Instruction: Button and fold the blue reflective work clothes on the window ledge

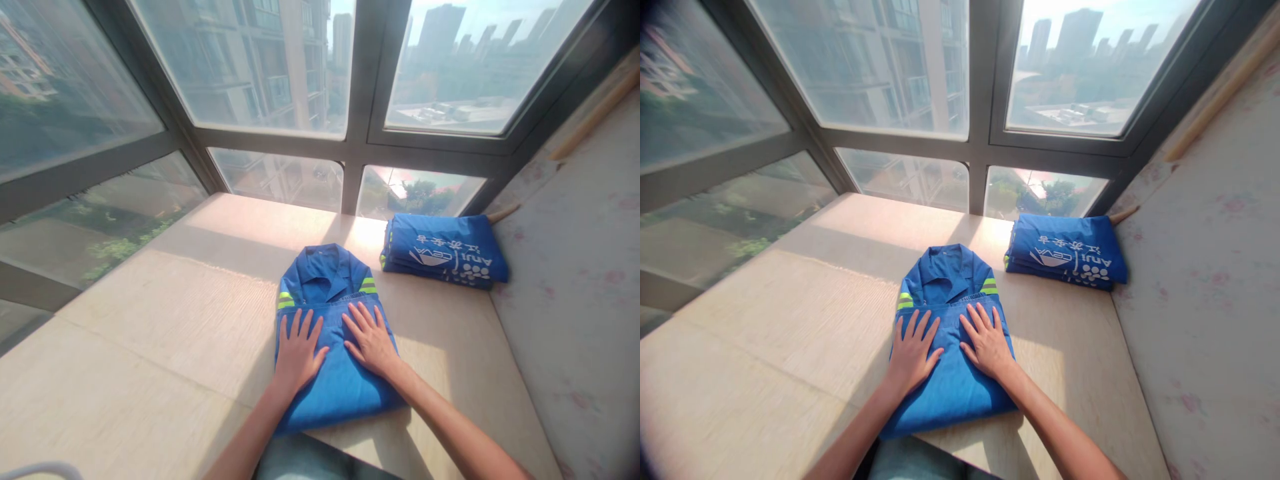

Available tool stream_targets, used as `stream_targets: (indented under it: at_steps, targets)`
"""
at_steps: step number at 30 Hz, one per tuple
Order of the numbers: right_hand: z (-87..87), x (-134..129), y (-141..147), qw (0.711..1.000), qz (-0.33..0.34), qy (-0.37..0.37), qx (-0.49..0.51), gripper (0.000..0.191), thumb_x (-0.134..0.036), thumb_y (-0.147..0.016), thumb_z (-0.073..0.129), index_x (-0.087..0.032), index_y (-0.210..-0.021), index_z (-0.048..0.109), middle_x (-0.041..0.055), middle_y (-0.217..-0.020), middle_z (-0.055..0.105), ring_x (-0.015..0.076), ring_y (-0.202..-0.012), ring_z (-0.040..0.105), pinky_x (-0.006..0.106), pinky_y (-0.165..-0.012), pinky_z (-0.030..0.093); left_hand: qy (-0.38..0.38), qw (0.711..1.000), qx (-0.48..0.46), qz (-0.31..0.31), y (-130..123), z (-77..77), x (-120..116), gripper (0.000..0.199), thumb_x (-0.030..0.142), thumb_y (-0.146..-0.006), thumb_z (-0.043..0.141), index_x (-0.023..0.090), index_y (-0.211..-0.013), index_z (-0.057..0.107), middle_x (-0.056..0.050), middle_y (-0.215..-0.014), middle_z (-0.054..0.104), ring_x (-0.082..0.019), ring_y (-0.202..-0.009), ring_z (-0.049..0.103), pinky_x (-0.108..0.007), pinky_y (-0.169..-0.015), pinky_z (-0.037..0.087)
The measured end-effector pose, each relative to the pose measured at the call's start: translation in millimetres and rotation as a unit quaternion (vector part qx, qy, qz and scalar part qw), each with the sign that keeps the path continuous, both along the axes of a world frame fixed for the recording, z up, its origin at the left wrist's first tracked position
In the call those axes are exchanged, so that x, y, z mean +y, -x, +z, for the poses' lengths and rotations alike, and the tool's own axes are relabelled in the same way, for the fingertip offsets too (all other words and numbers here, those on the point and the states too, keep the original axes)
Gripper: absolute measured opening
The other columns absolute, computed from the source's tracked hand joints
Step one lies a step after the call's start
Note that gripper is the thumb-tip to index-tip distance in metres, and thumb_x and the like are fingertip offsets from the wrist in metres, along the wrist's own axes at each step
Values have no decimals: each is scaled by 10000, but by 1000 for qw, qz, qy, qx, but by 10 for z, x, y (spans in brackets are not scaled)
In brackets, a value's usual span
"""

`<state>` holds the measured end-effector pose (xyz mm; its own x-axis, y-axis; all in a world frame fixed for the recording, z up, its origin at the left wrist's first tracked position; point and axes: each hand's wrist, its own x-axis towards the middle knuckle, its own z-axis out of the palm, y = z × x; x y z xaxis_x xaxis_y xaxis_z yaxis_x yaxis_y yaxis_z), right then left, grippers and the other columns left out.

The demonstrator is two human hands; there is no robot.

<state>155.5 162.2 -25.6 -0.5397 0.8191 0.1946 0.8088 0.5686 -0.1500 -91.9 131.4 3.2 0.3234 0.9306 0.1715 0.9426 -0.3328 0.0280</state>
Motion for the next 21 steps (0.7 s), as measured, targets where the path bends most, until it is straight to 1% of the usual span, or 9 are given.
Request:
stream_targets:
  at_steps: [2,4,7,10,14,18,21]
  targets:
    - [42,51,-40,1000,4,-1,-3,629,-465,-977,469,-259,-1559,344,86,-1650,236,339,-1528,136,617,-1199,58,-7,1000,4,-3,70,6,41,656,517,-923,540,284,-1525,420,-80,-1615,341,-394,-1490,252,-634,-1202,118]
    - [56,123,-80,1000,5,5,-4,625,-488,-976,469,-260,-1549,366,88,-1645,251,342,-1525,145,612,-1197,93,-10,1000,6,-13,141,-45,83,660,502,-938,520,274,-1542,388,-76,-1629,310,-394,-1491,248,-623,-1196,151]
    - [10,184,-116,1000,6,12,-6,638,-481,-971,479,-265,-1557,347,85,-1645,252,339,-1522,162,605,-1192,132,-9,1000,6,-17,199,-162,101,666,482,-945,511,264,-1555,359,-72,-1638,286,-394,-1499,226,-616,-1194,160]
    - [-58,177,-121,1000,3,13,0,659,-464,-959,500,-282,-1566,322,73,-1649,241,339,-1519,173,606,-1195,128,-7,1000,3,-9,192,-229,78,669,465,-941,522,267,-1558,354,-68,-1643,273,-394,-1510,196,-620,-1200,139]
    - [-79,161,-115,1000,-1,24,6,668,-469,-953,506,-291,-1569,316,74,-1652,230,340,-1511,199,601,-1198,121,2,1000,-4,-7,163,-222,66,672,457,-938,530,271,-1558,352,-64,-1642,276,-384,-1515,187,-614,-1210,119]
    - [-33,177,-111,999,-4,38,6,644,-470,-962,494,-302,-1562,332,72,-1641,267,330,-1503,223,588,-1200,130,5,1000,-13,-4,161,-204,82,667,464,-941,524,272,-1556,356,-66,-1637,289,-375,-1514,196,-609,-1215,111]
    - [-11,160,-103,999,-10,40,5,626,-460,-967,488,-301,-1556,346,70,-1630,297,321,-1496,243,576,-1201,145,-1,1000,-19,-4,169,-198,73,658,470,-942,520,272,-1551,369,-72,-1625,320,-370,-1505,228,-603,-1213,127]
